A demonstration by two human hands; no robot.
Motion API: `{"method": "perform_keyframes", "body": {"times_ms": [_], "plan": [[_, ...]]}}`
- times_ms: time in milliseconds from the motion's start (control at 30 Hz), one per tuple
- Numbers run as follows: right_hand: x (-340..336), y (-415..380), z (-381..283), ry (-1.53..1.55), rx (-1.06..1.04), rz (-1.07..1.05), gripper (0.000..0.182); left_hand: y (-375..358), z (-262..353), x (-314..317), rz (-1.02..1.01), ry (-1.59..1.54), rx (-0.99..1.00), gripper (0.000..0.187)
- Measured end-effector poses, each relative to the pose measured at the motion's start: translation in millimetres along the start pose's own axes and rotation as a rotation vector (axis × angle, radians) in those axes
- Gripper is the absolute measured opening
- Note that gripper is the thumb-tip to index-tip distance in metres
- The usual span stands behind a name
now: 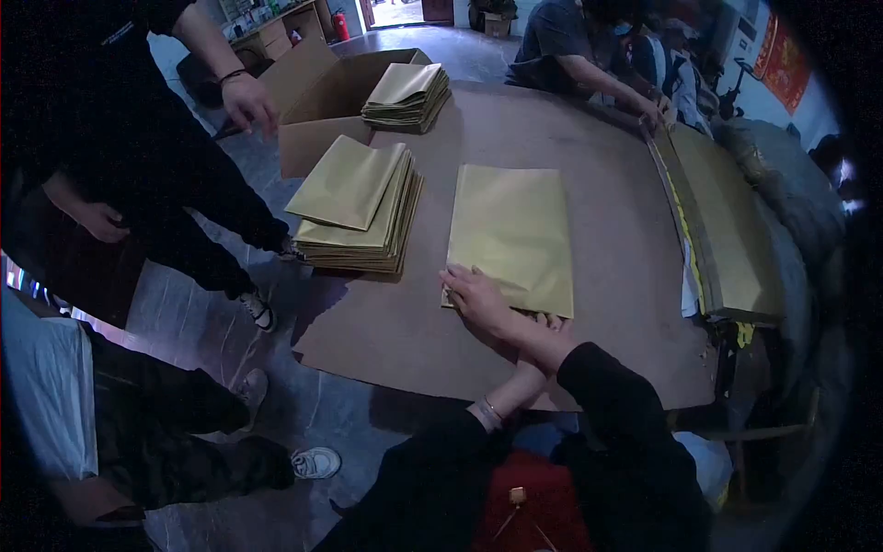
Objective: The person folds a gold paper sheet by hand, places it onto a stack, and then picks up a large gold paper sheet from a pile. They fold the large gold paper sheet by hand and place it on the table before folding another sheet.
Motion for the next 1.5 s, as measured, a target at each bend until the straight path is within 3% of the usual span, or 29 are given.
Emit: {"method": "perform_keyframes", "body": {"times_ms": [200,733,767,833,867,900,1000,1067,1133,1500], "plan": [[12,-16,-2,-0.101,-0.035,-0.182,0.047,-7,-3,-3,-0.051,0.042,0.005,0.054],[12,-11,3,-0.018,-0.098,-0.197,0.046,-5,1,13,-0.131,0.347,-0.102,0.048],[11,-11,1,0.001,-0.109,-0.177,0.046,-3,6,23,-0.197,0.539,-0.157,0.048],[4,-4,-5,-0.116,-0.082,-0.297,0.046,-4,27,50,-0.575,1.140,-0.199,0.047],[0,-6,-6,-0.016,-0.066,-0.220,0.046,-4,35,58,-0.809,1.201,-0.107,0.043],[0,-10,-1,-0.033,-0.124,-0.150,0.045,-15,41,51,-0.816,1.124,-0.187,0.042],[13,-7,4,-0.185,-0.088,-0.232,0.041,-54,66,18,-0.522,0.606,-0.428,0.039],[10,-4,3,-0.145,-0.149,-0.209,0.042,-75,86,-14,-0.220,0.202,-0.372,0.036],[18,-6,5,-0.192,-0.157,-0.205,0.042,-81,93,-26,-0.070,0.055,-0.317,0.034],[22,-2,15,0.029,-0.159,-0.199,0.041,-78,81,-50,0.138,0.008,-0.304,0.024]]}}
Point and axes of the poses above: each hand's wrist, its own y-axis towards the middle knuckle, its own x-axis out of the palm, z = x × y, the point moved 1 cm from there along y, towards the middle knuckle, and after that the axes turned 6 degrees about -y, right-handed, at the moved point
